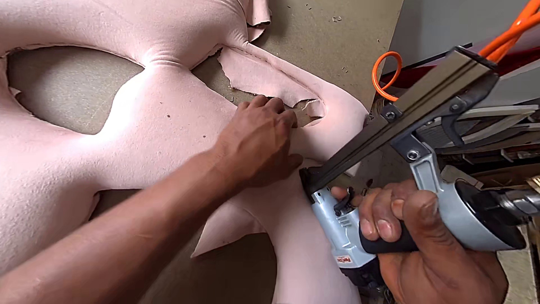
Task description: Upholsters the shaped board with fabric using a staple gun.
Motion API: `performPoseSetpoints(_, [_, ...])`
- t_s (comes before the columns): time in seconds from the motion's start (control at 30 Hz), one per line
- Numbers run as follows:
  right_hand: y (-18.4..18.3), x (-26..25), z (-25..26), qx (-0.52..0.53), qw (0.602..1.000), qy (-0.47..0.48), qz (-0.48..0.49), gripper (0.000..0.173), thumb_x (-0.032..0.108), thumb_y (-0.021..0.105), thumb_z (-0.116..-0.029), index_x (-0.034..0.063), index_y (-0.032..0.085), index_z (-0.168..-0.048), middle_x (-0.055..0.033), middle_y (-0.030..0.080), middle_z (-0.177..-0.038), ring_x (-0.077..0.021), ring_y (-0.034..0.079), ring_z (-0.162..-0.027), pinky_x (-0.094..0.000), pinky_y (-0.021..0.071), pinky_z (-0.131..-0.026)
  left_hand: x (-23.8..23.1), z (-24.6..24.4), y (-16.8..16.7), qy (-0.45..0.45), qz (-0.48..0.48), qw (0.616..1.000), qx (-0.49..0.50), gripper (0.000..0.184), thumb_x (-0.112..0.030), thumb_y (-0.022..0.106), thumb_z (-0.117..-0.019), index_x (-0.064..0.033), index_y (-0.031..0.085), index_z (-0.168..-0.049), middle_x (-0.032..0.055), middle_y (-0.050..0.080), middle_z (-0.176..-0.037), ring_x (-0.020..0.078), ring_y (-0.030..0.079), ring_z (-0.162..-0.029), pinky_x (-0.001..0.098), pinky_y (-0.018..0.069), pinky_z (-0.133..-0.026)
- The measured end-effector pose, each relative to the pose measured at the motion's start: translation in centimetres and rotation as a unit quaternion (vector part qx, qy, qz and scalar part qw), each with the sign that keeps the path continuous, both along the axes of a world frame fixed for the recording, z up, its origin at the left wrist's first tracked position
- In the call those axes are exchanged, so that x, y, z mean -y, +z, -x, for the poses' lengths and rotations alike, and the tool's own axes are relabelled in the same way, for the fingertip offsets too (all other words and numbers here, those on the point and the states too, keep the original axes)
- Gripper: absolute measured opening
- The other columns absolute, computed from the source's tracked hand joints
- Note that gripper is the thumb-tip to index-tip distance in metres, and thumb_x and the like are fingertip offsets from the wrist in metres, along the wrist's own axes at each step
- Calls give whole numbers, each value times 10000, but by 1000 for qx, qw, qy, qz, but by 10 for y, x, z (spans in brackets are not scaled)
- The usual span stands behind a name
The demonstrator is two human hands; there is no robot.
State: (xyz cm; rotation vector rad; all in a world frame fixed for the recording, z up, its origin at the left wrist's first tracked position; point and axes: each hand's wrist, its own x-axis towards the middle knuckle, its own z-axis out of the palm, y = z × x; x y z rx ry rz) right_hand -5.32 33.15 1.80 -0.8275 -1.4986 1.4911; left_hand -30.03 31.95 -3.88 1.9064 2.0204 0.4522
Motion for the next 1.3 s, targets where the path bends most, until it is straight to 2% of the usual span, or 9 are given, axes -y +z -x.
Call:
performPoseSetpoints(0.1, [-1,-3,6,11,1000,7,-7,270,287,666,-1012,107,610,-819,-4,508,-588,-171,590,-527,-468,633,-706,8,17,-2,-24,-42,999,-21,552,-724,514,-899,-313,736,-1193,-34,678,-1129,202,604,-1110,455,477,-923])
performPoseSetpoints(0.17, [-2,-3,9,19,1000,4,-5,270,301,667,-1011,115,611,-824,3,507,-592,-158,582,-524,-434,627,-675,13,11,-9,-1,-92,995,-50,494,-592,390,-1006,-282,747,-1149,-3,678,-1067,233,610,-1059,457,467,-883])
performPoseSetpoints(0.23, [-3,-3,13,25,1000,4,-9,277,314,661,-1014,121,611,-821,7,505,-589,-154,584,-528,-431,632,-686,13,6,-12,20,-113,992,-51,460,-458,353,-1045,-246,759,-1091,13,674,-1015,245,611,-1018,442,464,-852])
performPoseSetpoints(0.43, [-6,4,34,28,999,-18,-36,269,309,676,-1005,118,615,-824,17,518,-582,-140,594,-520,-458,650,-729,7,2,-17,38,-127,991,-24,429,-345,356,-1023,-197,758,-1000,33,673,-967,253,622,-991,444,470,-815])
performPoseSetpoints(0.5, [-1,3,41,58,997,-27,-40,288,337,669,-1006,130,617,-812,23,504,-571,-133,578,-500,-431,647,-665,6,3,-18,34,-131,991,-14,415,-339,370,-1012,-186,753,-973,39,664,-946,257,621,-979,445,475,-798])
performPoseSetpoints(0.67, [11,0,34,40,999,7,19,288,253,624,-1031,95,596,-792,-7,510,-560,-170,605,-515,-506,645,-771,8,8,-16,20,-128,991,-13,391,-328,381,-1002,-159,731,-960,62,658,-966,278,616,-992,446,470,-810])
performPoseSetpoints(0.87, [0,9,46,41,998,-42,-26,314,307,612,-1039,108,594,-797,13,484,-547,-145,574,-483,-428,647,-653,6,4,-14,28,-115,993,-11,369,-314,389,-975,-153,719,-937,81,645,-947,303,616,-973,466,462,-773])
performPoseSetpoints(1.2, [0,17,56,19,997,-70,-23,359,311,544,-1068,86,584,-792,-6,483,-547,-178,589,-501,-503,643,-726,0,-2,-7,46,-106,993,25,311,-263,431,-947,-135,670,-795,78,600,-823,299,608,-886,449,440,-688])
performPoseSetpoints(1.3, [3,18,59,12,996,-82,-29,323,276,550,-1065,87,581,-805,-4,478,-541,-171,577,-490,-472,640,-684,-1,-3,-7,49,-118,992,25,321,-273,430,-947,-143,681,-794,74,611,-822,303,611,-901,451,444,-686])
